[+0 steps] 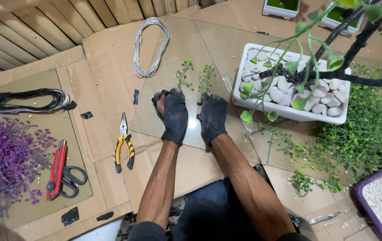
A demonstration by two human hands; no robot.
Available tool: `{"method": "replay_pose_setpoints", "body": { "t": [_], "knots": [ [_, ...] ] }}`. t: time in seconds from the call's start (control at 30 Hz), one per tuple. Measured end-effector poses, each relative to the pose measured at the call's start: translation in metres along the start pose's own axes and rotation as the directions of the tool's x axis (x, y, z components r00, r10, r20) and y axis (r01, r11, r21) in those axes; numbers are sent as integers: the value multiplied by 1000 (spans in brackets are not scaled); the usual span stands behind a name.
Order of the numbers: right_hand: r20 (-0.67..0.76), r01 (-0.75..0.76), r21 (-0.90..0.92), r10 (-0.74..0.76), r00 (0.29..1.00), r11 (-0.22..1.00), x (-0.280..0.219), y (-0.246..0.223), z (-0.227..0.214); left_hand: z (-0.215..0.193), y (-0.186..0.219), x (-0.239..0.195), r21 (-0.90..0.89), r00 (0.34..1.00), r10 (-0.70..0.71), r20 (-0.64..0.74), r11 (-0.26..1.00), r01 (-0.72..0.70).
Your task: Attaching small artificial greenery sprigs to the branches of a decorative tree in a pot.
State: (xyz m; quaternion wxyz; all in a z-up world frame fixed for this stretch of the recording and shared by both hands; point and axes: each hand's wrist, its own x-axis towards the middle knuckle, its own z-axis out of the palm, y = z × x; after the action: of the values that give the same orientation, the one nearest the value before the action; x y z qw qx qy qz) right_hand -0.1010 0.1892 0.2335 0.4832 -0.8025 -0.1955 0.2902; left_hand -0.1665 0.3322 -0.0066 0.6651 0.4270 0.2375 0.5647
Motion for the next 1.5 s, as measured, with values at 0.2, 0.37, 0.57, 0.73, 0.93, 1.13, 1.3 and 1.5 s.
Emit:
{"method": "replay_pose_setpoints", "body": {
  "t": [0.2,0.37,0.57,0.73,0.93,1.13,1.3,1.5],
  "knots": [
    [-11,-159,325,172,985,932,-7,-6,-5,36,52,-16,426,994,102,32,899,-106],
    [-234,170,-56,-179,956,984,-10,-3,-7,32,31,-11,596,985,151,-83,800,-73],
    [-141,174,-326,-230,963,929,-2,6,-14,15,24,-9,137,999,29,13,990,-30],
    [-144,273,-441,-367,919,855,12,22,1,-56,-89,44,-455,998,9,70,890,24],
    [-175,232,-496,-358,917,837,22,14,23,-30,-23,50,-156,993,63,99,987,-47],
    [-258,187,-566,-389,884,803,34,8,35,-53,-89,92,-564,978,88,187,825,33],
    [-299,153,-546,-362,883,823,44,6,37,-32,-25,75,53,956,164,245,982,-182],
    [-362,111,-538,-348,865,836,36,7,36,17,46,48,195,941,164,297,954,-228]
  ]
}}
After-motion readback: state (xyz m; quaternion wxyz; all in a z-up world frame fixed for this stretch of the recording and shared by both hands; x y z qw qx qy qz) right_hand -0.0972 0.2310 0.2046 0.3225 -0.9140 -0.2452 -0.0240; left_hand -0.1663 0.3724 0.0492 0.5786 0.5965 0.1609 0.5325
